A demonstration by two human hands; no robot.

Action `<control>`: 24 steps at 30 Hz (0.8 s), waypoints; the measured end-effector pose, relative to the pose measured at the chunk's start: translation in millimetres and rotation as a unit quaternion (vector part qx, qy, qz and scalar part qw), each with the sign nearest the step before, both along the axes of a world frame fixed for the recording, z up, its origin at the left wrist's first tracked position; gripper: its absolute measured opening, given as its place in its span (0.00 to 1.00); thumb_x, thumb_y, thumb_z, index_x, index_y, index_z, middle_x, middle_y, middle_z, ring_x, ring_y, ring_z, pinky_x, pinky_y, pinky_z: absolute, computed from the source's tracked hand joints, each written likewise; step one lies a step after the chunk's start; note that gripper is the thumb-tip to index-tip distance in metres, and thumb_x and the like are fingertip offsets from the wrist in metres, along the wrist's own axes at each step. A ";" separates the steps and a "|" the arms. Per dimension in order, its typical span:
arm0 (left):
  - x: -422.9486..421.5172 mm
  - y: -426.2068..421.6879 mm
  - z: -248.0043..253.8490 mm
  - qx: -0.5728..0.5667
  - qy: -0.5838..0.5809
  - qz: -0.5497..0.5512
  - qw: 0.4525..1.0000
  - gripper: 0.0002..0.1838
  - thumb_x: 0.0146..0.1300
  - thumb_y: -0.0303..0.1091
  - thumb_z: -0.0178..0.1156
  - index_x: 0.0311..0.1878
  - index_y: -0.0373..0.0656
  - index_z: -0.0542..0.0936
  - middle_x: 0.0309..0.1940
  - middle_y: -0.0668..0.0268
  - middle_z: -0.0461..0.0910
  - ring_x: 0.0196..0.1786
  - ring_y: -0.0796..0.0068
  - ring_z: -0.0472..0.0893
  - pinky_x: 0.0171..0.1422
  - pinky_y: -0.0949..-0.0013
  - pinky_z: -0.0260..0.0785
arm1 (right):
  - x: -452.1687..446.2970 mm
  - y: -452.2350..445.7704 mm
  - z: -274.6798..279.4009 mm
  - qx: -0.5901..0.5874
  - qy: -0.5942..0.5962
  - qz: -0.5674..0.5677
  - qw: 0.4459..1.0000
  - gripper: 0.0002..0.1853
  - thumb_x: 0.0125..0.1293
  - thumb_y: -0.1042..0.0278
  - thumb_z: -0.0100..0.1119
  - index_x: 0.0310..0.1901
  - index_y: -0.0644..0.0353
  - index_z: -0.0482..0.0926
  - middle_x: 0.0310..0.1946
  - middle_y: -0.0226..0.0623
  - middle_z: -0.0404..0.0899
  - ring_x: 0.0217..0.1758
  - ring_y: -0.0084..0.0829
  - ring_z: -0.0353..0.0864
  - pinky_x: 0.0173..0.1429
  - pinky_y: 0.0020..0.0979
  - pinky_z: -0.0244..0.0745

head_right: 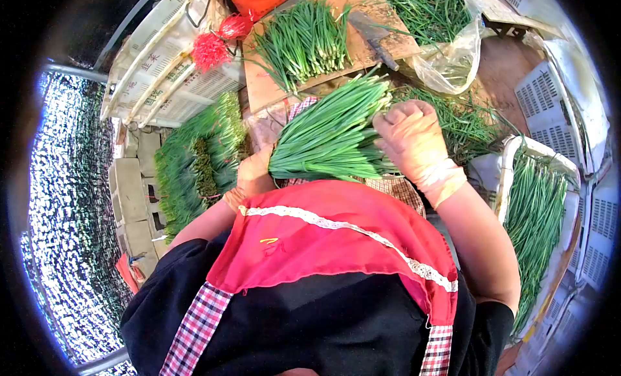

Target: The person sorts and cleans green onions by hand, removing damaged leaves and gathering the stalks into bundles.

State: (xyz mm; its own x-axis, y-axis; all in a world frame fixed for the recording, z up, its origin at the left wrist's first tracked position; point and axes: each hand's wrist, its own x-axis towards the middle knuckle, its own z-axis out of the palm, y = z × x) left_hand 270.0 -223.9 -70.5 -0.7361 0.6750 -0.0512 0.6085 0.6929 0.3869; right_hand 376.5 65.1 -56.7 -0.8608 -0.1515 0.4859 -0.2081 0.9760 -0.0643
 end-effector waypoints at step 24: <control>-6.0 -5.7 -17.2 -0.028 0.014 0.002 1.000 0.15 0.52 0.38 0.59 0.42 0.45 0.71 0.26 0.52 0.78 0.31 0.48 0.79 0.33 0.51 0.69 | 37.6 85.4 -25.5 -0.138 -0.142 -0.351 0.915 0.12 0.59 0.64 0.57 0.40 0.61 0.81 0.46 0.49 0.78 0.53 0.45 0.75 0.57 0.39 0.70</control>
State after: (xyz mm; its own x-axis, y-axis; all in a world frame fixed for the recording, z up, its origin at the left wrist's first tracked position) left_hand 264.0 -229.5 -87.7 -0.7402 0.6689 -0.0682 0.6160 0.7153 0.3299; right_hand 414.0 150.4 -82.3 -0.7969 0.5816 0.1632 0.5268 0.8013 -0.2834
